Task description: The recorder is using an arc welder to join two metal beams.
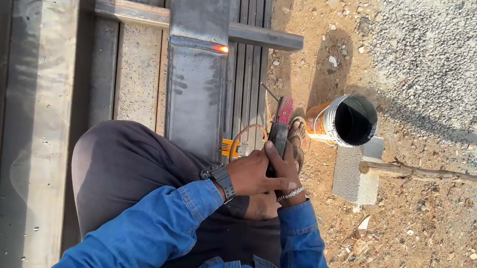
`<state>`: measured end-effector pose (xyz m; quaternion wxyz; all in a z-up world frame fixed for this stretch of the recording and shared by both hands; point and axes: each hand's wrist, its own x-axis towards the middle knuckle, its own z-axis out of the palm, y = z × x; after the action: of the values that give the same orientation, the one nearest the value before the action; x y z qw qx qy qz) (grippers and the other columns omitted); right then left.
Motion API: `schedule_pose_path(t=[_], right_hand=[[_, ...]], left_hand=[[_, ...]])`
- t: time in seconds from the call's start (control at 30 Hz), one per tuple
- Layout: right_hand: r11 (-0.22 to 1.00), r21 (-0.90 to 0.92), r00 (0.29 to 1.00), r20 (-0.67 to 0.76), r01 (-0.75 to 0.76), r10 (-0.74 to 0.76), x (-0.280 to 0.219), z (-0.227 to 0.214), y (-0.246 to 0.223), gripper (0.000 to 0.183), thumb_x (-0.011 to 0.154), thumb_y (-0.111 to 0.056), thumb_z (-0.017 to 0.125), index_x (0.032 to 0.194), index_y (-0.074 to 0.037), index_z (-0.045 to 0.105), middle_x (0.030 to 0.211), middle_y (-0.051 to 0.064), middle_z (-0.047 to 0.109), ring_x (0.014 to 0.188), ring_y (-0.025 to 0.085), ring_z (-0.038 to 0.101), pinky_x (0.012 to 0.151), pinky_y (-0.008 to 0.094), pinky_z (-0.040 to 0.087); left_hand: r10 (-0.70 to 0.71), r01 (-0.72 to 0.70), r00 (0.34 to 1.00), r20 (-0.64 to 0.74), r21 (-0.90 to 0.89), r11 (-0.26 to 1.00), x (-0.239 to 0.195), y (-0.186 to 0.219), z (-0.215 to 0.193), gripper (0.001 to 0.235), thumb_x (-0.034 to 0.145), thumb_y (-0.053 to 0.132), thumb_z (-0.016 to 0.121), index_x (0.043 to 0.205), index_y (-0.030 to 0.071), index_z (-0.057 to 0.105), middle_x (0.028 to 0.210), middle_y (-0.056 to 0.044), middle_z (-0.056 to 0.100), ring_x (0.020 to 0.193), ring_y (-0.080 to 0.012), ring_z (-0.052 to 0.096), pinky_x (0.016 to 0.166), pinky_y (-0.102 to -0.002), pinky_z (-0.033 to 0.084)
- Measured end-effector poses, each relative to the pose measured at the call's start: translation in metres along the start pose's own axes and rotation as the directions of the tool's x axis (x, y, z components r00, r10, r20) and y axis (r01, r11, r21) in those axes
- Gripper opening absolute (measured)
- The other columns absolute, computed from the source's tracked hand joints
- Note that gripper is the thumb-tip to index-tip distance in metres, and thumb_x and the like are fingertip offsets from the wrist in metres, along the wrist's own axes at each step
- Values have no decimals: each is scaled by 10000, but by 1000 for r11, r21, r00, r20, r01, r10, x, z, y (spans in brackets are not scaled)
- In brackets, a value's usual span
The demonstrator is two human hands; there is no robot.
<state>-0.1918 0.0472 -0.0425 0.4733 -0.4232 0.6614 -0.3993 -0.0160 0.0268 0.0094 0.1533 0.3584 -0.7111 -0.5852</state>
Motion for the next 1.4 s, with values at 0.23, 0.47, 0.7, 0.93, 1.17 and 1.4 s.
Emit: schedule_pose_path(t=[0.23, 0.47, 0.7, 0.93, 1.17, 1.4], right_hand=[[936, 337, 988, 139, -104, 59, -10, -24, -13, 472, 820, -78, 652, 1271, -11, 531, 1062, 102, 640, 953, 209, 652, 827, 369, 561], [909, 409, 994, 102, -81, 43, -10, -27, 3, 535, 739, -15, 567, 1270, 51, 572, 1095, 187, 695, 931, 282, 720, 831, 393, 592], [986, 156, 978, 192, 57, -86, -11, -8, -33, 537, 750, -68, 638, 1281, -35, 571, 1075, 42, 716, 939, 149, 709, 840, 302, 566], [987, 159, 1000, 19, 10, -13, 19, -13, 24, 369, 851, -164, 711, 1160, 35, 681, 972, 88, 724, 873, 158, 675, 810, 318, 552], [894, 448, 1000, -7, 2, 2, 21, -49, -11, 407, 872, -245, 729, 1164, 31, 661, 1004, 96, 728, 926, 204, 717, 868, 351, 568], [918, 383, 990, 43, 106, -132, 23, -22, 65, 555, 798, -240, 715, 1263, 55, 647, 1118, 138, 710, 1075, 256, 663, 977, 376, 516]], left_hand=[[170, -187, 982, 82, 293, 938, 11, -31, 12, 1037, 757, 886, 583, 1263, -19, 629, 1256, -297, 591, 1066, -451, 654, 875, -510, 551], [-178, 59, 974, 137, 609, 791, 13, -36, -19, 694, 760, 710, 694, 1052, 88, 796, 1120, -152, 746, 1025, -358, 720, 890, -503, 549], [-290, 36, 923, 254, 693, 720, 24, -60, -13, 610, 830, 650, 664, 1032, 90, 794, 1084, -145, 763, 1031, -334, 722, 887, -488, 563], [-297, 8, 892, 341, 644, 765, 21, -50, -27, 571, 866, 620, 600, 1061, 119, 791, 1037, -152, 746, 1000, -345, 712, 899, -493, 546], [-281, 21, 898, 338, 606, 795, 25, -69, -29, 622, 903, 624, 567, 934, 30, 748, 929, -218, 738, 927, -383, 706, 856, -509, 539], [-294, 44, 893, 340, 585, 810, 29, -62, -30, 611, 910, 619, 559, 906, 31, 729, 870, -212, 720, 897, -394, 696, 827, -509, 530]])
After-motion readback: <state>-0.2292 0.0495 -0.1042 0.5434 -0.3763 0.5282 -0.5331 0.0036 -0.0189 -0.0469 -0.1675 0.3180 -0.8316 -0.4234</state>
